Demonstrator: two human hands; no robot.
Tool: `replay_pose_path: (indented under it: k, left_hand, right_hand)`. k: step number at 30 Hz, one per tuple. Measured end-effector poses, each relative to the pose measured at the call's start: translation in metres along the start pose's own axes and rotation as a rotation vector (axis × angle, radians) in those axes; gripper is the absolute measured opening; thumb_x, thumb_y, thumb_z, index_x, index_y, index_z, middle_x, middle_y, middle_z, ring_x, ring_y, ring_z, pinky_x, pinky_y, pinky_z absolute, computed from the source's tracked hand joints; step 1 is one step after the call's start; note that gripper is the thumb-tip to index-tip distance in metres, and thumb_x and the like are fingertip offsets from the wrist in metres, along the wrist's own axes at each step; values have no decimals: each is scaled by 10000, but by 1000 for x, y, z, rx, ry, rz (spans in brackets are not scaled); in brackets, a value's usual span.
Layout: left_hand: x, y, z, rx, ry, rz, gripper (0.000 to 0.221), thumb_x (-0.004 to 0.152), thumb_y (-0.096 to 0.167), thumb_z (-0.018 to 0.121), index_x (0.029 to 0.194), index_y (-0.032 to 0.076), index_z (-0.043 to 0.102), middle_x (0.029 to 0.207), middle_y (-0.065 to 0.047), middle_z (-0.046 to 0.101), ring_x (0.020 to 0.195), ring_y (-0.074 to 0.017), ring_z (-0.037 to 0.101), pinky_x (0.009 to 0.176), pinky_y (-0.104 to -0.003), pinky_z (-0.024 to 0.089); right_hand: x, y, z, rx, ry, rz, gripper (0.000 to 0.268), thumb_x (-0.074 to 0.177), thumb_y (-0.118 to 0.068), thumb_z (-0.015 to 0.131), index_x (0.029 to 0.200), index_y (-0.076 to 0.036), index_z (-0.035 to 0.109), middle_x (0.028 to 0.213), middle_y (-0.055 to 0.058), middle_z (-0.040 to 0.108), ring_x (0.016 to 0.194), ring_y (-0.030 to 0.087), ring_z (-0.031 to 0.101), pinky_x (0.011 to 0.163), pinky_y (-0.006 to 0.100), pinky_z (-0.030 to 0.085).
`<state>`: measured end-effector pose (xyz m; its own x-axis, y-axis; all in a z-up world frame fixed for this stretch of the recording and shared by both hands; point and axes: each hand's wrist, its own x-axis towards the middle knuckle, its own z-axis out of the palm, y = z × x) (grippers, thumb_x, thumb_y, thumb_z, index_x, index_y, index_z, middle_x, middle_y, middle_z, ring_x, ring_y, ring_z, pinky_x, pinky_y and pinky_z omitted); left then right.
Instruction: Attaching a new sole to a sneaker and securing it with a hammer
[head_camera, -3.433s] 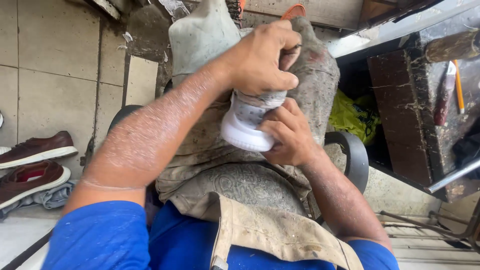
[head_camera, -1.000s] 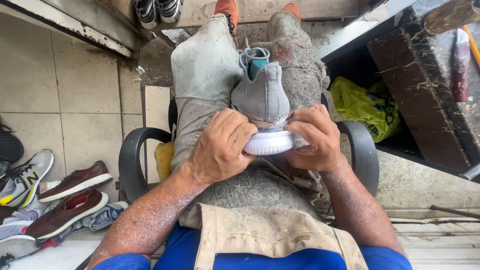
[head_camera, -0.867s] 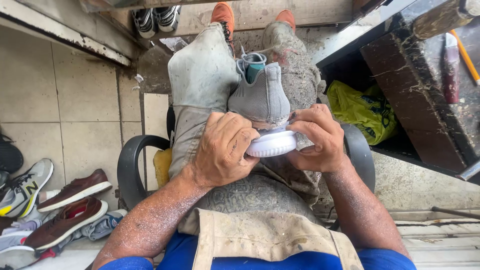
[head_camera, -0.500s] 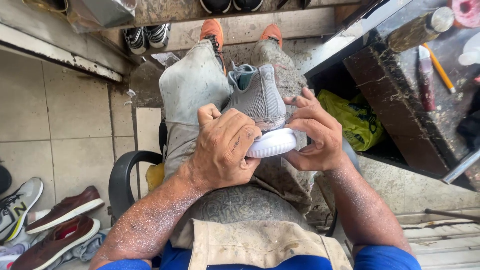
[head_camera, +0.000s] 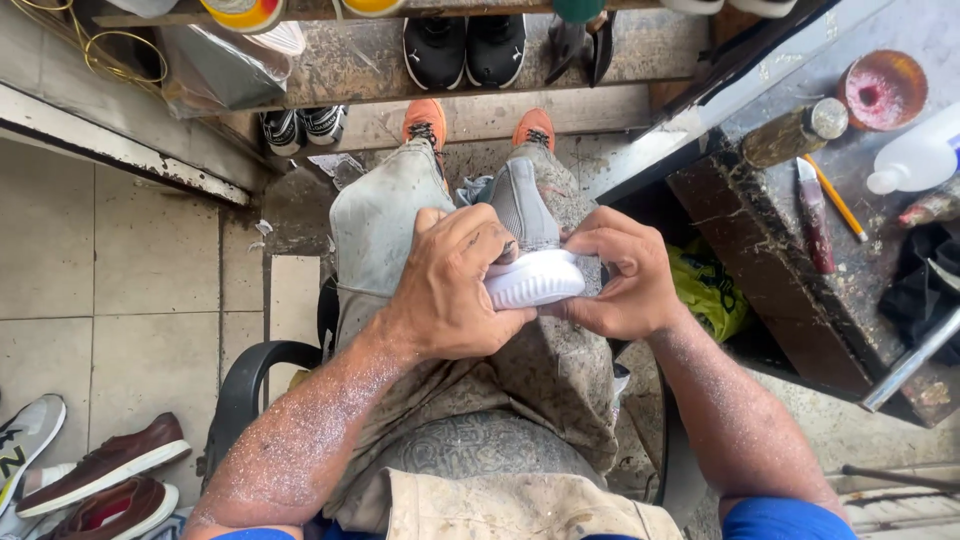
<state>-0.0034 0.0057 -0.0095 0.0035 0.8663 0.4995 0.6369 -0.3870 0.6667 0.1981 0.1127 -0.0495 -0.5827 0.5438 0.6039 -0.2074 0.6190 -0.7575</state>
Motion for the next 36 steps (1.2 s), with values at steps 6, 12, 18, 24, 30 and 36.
replay_pose_path:
  k: [6,12,18,24,30,36]
  left_hand:
    - [13,-11,0,-135,48,-45,446,578,198,891,811,115,520,755,-48,491,681,-323,595,752,-411,368]
    - [20,-15,-3,-145,-19,-102,468,534,180,899,818,116,532,845,-63,505,878,-350,604,848,-469,399]
    - [28,-36,0,-285,-53,-70,445,529,136,912,770,30,554,1082,-184,471,1194,-511,510,1033,-619,377]
    - [30,-53,12,-424,-45,-106,492,548,266,949,744,90,534,1126,-141,494,1193,-422,553,1069,-544,398]
    - [33,-70,21,-426,16,-132,540,577,363,958,741,99,516,1104,-124,474,1133,-390,541,1096,-535,385]
    - [38,-70,24,-505,-97,-215,516,540,331,949,733,92,535,1313,-247,480,1273,-508,506,1124,-613,344]
  right_hand:
    - [14,7,-3,-9,4,22,443,622,-217,1022,829,18,709,735,140,590,635,186,620,673,329,560]
    - [35,-1,-5,-94,-79,-7,440,644,-219,1005,844,11,687,807,161,613,836,320,680,894,483,460]
    - [34,15,-3,41,-83,23,426,596,-163,1014,832,6,703,831,141,619,1036,325,707,1152,600,367]
    - [32,29,-7,207,-69,154,436,528,-123,1030,808,39,737,733,140,595,785,257,679,1010,592,520]
    - [44,44,-13,222,-96,265,460,463,-105,1046,778,36,743,689,126,606,782,224,687,958,514,547]
    - [47,35,-11,191,-125,268,460,461,-98,1039,796,33,752,738,132,635,902,263,682,1043,548,500]
